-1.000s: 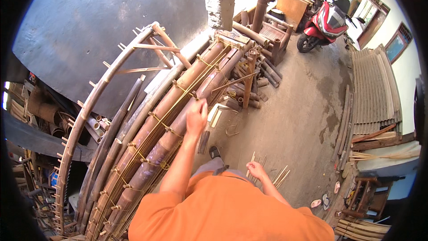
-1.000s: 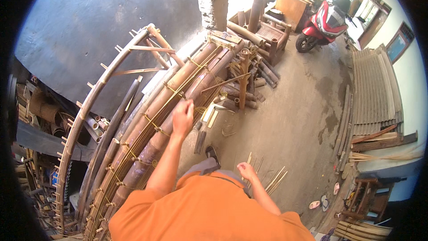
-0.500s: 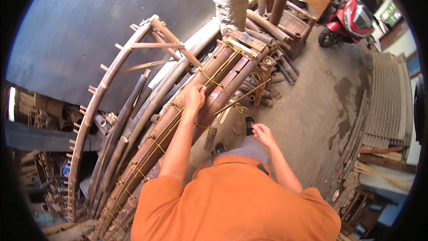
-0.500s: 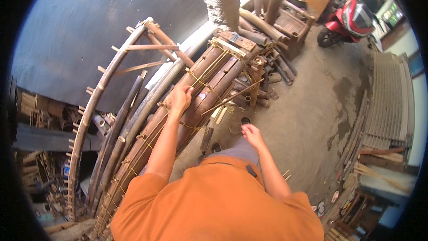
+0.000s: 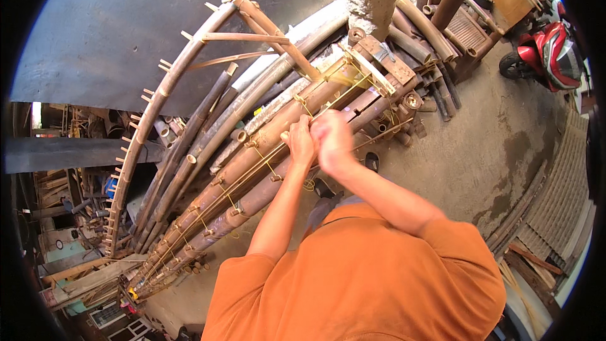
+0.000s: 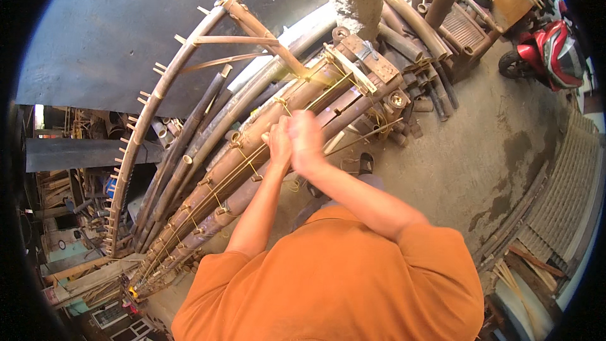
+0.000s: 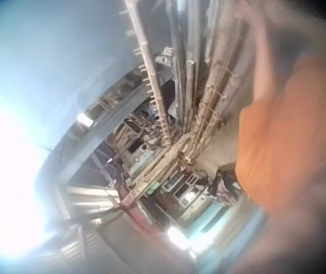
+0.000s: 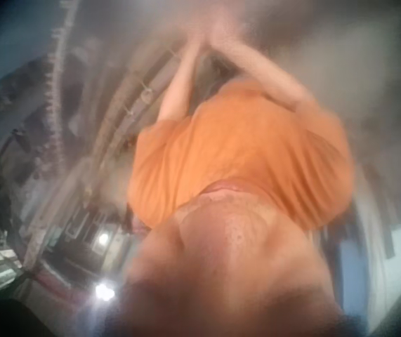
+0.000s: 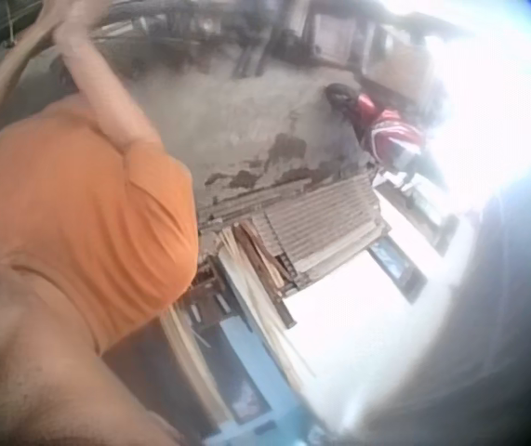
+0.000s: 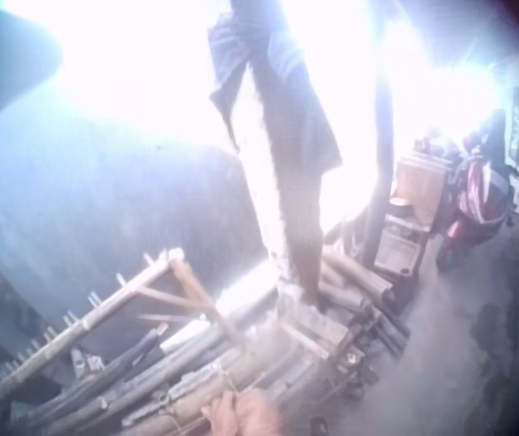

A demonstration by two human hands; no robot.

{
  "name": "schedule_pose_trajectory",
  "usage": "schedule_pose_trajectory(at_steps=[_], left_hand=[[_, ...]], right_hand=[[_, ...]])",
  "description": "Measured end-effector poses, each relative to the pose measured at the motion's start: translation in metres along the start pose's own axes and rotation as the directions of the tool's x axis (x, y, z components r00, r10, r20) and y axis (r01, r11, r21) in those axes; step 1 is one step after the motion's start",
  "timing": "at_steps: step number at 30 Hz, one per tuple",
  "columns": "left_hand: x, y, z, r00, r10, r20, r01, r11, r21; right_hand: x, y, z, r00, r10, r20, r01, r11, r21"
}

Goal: The person squats on the floor and gathers thin bamboo strips, aligning them into a bundle. They then stand and tie the bundle to a larger bamboo rack using yellow string.

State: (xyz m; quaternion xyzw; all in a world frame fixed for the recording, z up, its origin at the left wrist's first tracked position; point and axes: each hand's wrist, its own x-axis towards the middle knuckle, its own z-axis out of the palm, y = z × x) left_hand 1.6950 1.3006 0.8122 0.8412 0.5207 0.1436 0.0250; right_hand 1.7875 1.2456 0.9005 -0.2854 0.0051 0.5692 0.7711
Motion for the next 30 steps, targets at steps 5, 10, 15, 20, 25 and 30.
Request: schedule_pose_trajectory(at_steps=[5,10,15,20,25,30], left_hand=[[0.009,0.014,-0.030,0.987,-0.061,0.152,0.096,0.966,-0.240],[0.019,0.011,-0.024,0.983,-0.119,0.139,0.173,0.850,-0.498],[0.014,0.013,-0.034,0.973,-0.149,0.174,0.209,0.890,-0.405],[0.062,0.021,-0.062,0.982,-0.135,0.129,0.176,0.442,-0.880],[0.162,-0.043,-0.009,0.974,-0.213,-0.069,0.110,0.725,-0.680],[0.184,-0.019,-0.018,0.854,-0.206,0.477,0.086,0.961,0.263]], right_hand=[[0.094,-0.024,0.074,0.693,0.477,0.540,0.687,-0.664,-0.294],[0.148,-0.019,0.050,0.804,0.499,0.323,0.217,0.259,-0.941],[-0.007,-0.095,0.025,0.485,0.679,0.551,0.666,0.121,-0.736],[-0.005,-0.039,-0.076,0.661,0.422,0.620,0.685,-0.001,-0.729],[-0.021,-0.062,-0.062,0.565,0.455,0.688,0.735,0.103,-0.671],[0.007,-0.118,-0.116,0.893,0.117,0.434,0.421,0.120,-0.899]])
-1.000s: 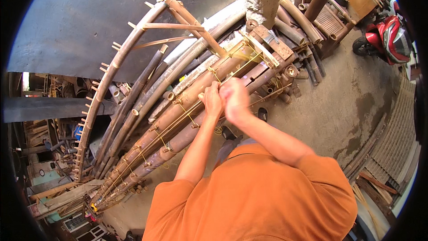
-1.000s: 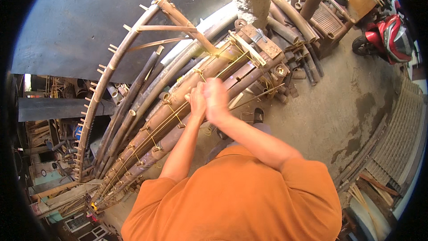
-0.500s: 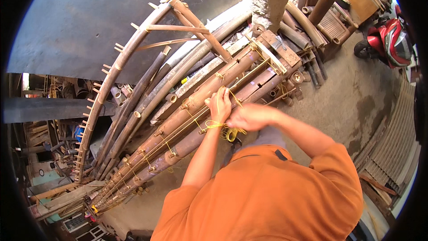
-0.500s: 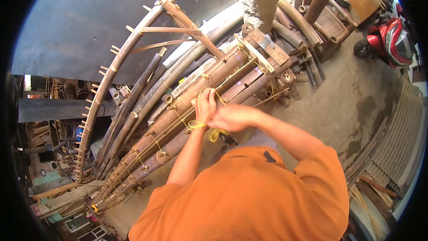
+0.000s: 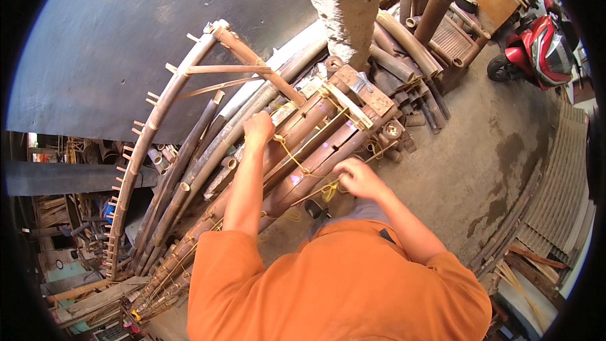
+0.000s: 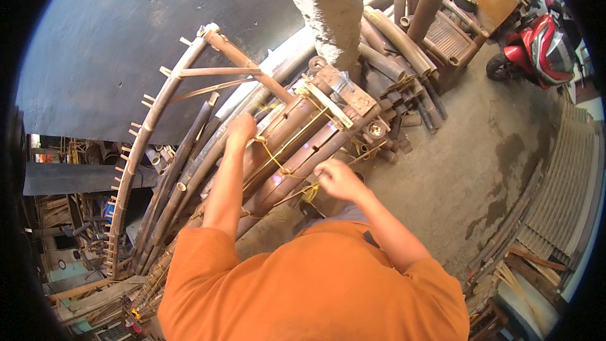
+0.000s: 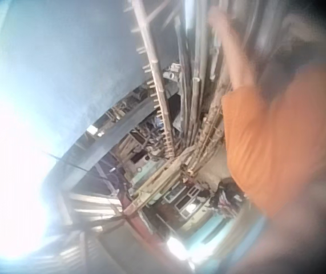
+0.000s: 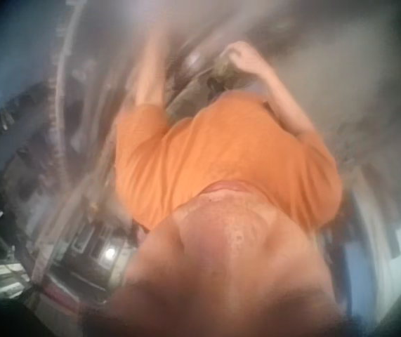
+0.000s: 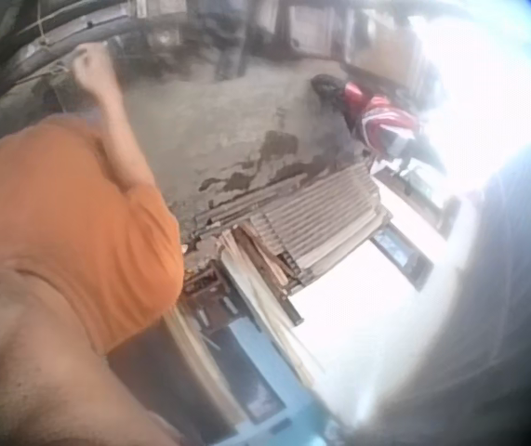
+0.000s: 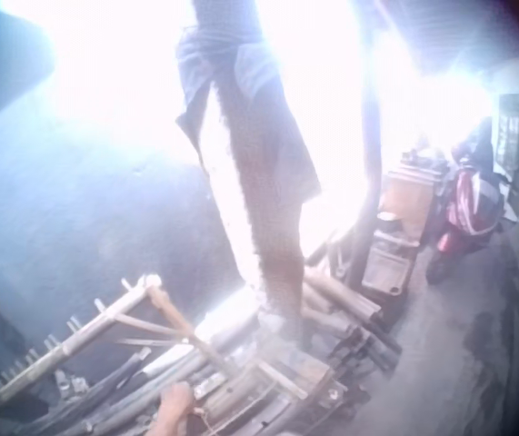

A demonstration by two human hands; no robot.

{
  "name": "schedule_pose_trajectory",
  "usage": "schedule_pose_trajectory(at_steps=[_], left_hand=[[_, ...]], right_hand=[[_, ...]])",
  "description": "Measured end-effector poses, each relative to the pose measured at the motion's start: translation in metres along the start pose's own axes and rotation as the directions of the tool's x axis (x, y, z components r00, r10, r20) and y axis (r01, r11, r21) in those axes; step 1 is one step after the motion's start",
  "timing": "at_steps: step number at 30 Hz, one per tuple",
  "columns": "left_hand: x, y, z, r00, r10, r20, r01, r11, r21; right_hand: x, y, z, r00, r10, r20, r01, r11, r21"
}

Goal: The person squats on the floor and gathers thin bamboo strips, aligning them into a bundle. They then stand and tie the bundle to a larger bamboo rack using yellow string.

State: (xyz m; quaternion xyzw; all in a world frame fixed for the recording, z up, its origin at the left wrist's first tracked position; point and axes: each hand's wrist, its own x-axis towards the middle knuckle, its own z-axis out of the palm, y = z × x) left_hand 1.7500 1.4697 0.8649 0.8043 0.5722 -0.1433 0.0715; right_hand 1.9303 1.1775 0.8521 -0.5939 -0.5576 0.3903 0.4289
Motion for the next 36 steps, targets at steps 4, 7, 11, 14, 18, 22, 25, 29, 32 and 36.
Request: schedule_pose_trajectory(at_steps=[4,7,11,14,18,22,25,29,32,36], left_hand=[[-0.044,0.096,-0.016,0.985,0.169,-0.036,-0.171,0.920,-0.353],[-0.087,0.164,0.016,0.971,0.191,-0.143,-0.237,0.829,-0.506],[-0.078,0.165,0.088,0.833,0.093,-0.545,-0.361,0.838,-0.409],[-0.076,0.195,0.050,0.963,-0.017,-0.271,-0.150,0.798,-0.584],[-0.091,0.196,0.019,0.948,-0.076,-0.308,-0.150,0.748,-0.646],[-0.089,0.190,0.023,0.929,-0.116,-0.350,-0.168,0.712,-0.682],[-0.080,0.183,0.045,0.964,-0.098,-0.246,-0.062,0.820,-0.569],[-0.089,0.195,0.031,0.889,-0.108,-0.444,-0.225,0.743,-0.631],[-0.066,0.185,0.028,0.905,-0.128,-0.406,-0.325,0.407,-0.854],[0.017,0.161,-0.061,0.914,-0.161,-0.372,-0.362,0.087,-0.928]], right_hand=[[0.015,0.054,-0.034,0.608,0.790,0.084,-0.211,0.059,0.976],[0.038,-0.006,-0.051,0.508,0.830,-0.229,0.370,0.030,0.929],[0.088,-0.072,-0.024,0.894,0.083,-0.441,0.324,0.561,0.762],[0.155,-0.074,-0.045,0.836,-0.164,0.523,0.217,0.975,-0.041],[0.233,-0.033,-0.073,0.978,-0.092,0.187,0.207,0.311,-0.928],[0.241,-0.056,-0.101,0.886,0.068,0.458,0.101,0.937,-0.335],[0.164,-0.100,-0.150,0.846,-0.199,0.495,0.144,0.979,0.146],[0.022,0.007,-0.138,0.813,-0.069,0.579,0.290,0.909,-0.299],[0.023,0.014,-0.122,0.886,0.076,0.458,-0.098,0.995,0.024],[-0.005,0.025,-0.104,0.943,-0.050,0.328,0.177,0.911,-0.372]])
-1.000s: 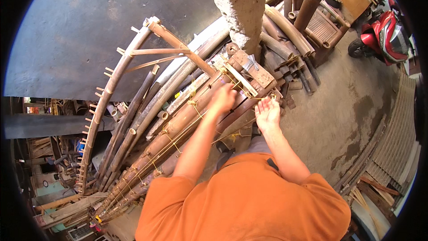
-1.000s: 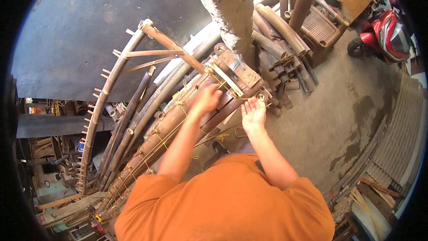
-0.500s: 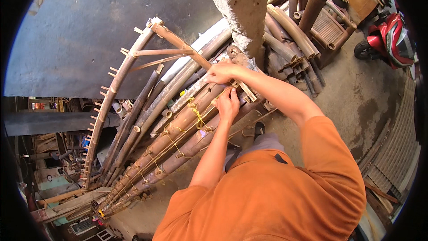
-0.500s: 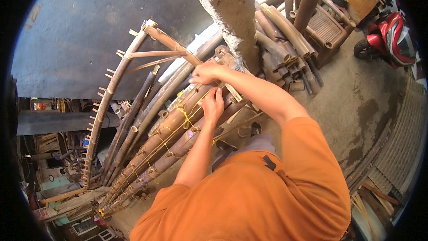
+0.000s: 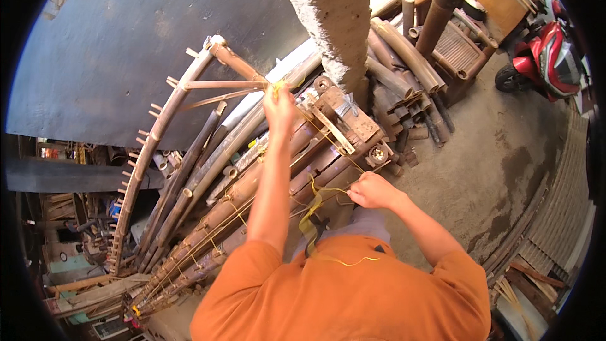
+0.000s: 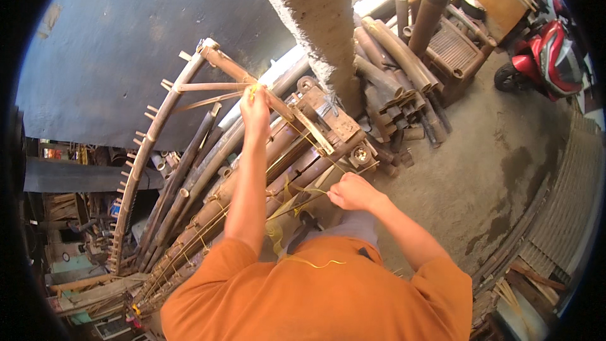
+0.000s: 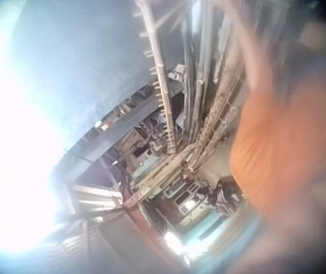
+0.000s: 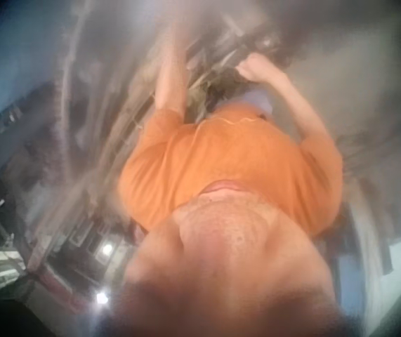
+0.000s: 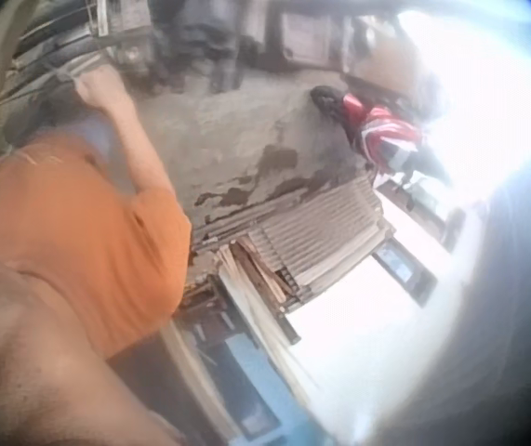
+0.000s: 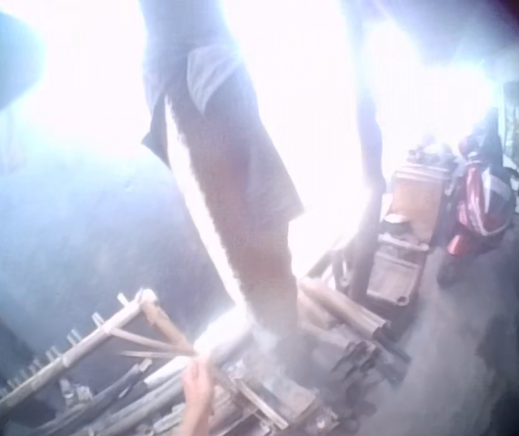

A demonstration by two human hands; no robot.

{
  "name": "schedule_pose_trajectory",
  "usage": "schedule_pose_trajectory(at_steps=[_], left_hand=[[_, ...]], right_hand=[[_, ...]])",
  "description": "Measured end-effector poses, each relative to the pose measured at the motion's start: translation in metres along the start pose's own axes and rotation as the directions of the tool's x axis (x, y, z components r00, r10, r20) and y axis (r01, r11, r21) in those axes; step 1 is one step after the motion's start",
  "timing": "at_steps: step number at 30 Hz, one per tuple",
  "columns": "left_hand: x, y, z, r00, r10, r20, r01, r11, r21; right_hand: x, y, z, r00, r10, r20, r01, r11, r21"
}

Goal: The person squats on the floor and gathers thin bamboo strips, aligning them into a bundle. They then stand and tie the bundle to a larger bamboo rack using yellow string.

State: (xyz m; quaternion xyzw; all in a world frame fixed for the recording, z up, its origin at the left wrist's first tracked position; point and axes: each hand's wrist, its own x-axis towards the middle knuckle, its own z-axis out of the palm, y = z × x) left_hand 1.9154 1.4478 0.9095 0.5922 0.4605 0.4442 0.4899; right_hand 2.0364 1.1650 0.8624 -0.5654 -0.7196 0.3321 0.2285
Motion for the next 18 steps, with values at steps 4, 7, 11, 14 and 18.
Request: schedule_pose_trajectory(at_steps=[4,7,11,14,18], left_hand=[[0.027,-0.098,-0.021,1.000,-0.018,-0.007,0.018,0.693,0.721],[0.022,-0.078,-0.050,0.992,0.104,0.077,-0.129,0.779,0.613],[-0.033,-0.031,-0.173,0.985,0.095,0.141,-0.156,0.832,0.533],[-0.109,-0.011,-0.274,0.976,0.217,0.018,-0.150,0.606,0.781],[-0.196,-0.049,-0.373,0.886,-0.376,0.272,-0.032,0.535,0.844]], right_hand=[[-0.027,-0.001,0.023,0.988,0.155,-0.014,-0.154,0.968,-0.198],[-0.052,-0.008,0.038,0.834,0.551,-0.028,-0.510,0.750,-0.421],[-0.024,-0.083,0.114,0.921,0.263,-0.288,-0.292,0.954,-0.061],[0.026,-0.160,0.201,0.980,0.141,0.140,-0.197,0.777,0.597],[0.077,-0.231,0.261,0.866,0.306,0.396,-0.190,-0.531,0.826]])
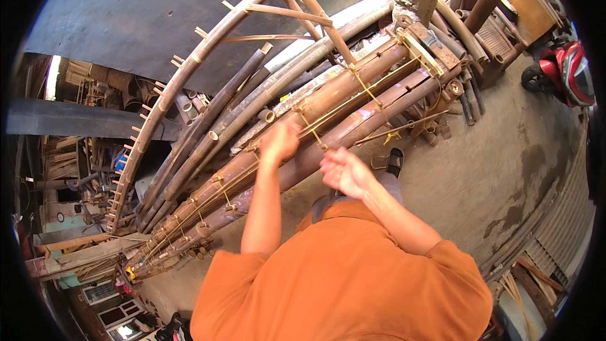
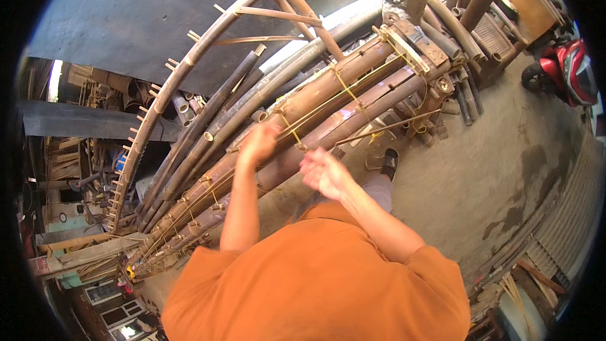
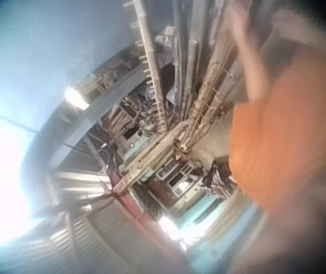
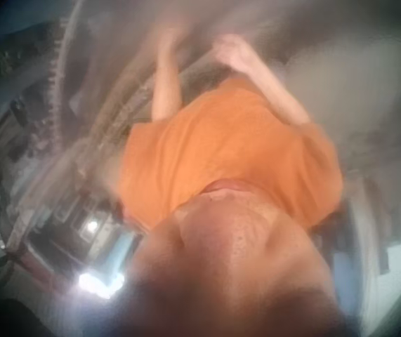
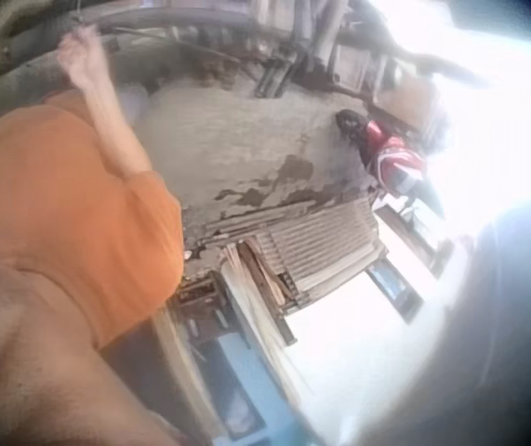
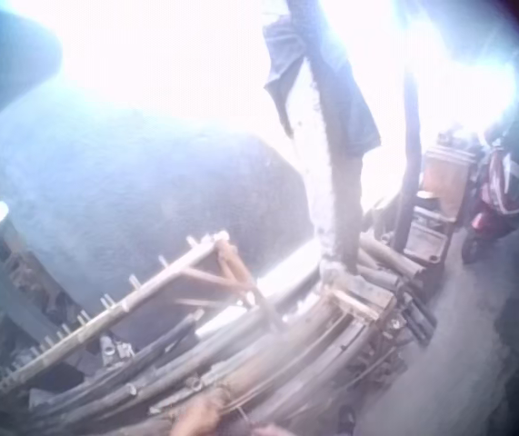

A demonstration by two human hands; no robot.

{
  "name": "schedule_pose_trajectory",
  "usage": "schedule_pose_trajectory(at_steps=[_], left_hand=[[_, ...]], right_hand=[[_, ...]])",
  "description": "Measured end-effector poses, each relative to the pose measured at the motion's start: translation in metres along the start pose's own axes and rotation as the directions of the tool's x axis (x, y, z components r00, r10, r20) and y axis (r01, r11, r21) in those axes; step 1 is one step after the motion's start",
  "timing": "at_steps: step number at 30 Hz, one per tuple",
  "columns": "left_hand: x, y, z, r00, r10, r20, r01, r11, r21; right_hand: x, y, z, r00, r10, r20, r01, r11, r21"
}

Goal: The person squats on the floor and gathers thin bamboo strips, aligning them into a bundle. They then stand and tie the bundle to a larger bamboo rack using yellow string.

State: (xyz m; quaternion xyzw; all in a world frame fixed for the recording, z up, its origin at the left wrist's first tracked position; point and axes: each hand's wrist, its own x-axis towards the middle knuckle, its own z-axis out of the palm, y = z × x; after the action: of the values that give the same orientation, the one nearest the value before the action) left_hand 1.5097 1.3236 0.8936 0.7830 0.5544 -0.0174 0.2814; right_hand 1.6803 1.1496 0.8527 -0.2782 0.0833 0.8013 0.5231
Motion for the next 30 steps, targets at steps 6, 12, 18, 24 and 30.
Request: schedule_pose_trajectory(at_steps=[6,12,18,24,30], left_hand=[[-0.003,-0.054,0.090,0.864,0.270,-0.426,-0.355,0.925,-0.134],[-0.021,0.006,0.078,0.877,0.107,-0.468,-0.248,0.936,-0.249],[-0.015,-0.043,0.090,0.861,0.088,-0.501,-0.202,0.963,-0.179],[-0.013,0.002,0.058,0.924,0.020,-0.383,-0.177,0.909,-0.378],[0.096,-0.007,-0.005,0.904,-0.040,-0.425,-0.220,0.810,-0.544]], right_hand=[[0.045,0.036,0.133,0.649,-0.589,0.482,0.723,0.280,-0.632],[0.159,-0.066,0.109,0.711,-0.435,0.553,-0.107,-0.843,-0.527],[0.033,-0.069,0.172,0.779,0.047,0.626,0.616,-0.248,-0.748],[0.003,0.003,-0.019,0.851,-0.020,0.524,0.487,-0.343,-0.803],[0.013,0.014,-0.012,0.889,-0.060,0.454,0.312,-0.645,-0.697]])
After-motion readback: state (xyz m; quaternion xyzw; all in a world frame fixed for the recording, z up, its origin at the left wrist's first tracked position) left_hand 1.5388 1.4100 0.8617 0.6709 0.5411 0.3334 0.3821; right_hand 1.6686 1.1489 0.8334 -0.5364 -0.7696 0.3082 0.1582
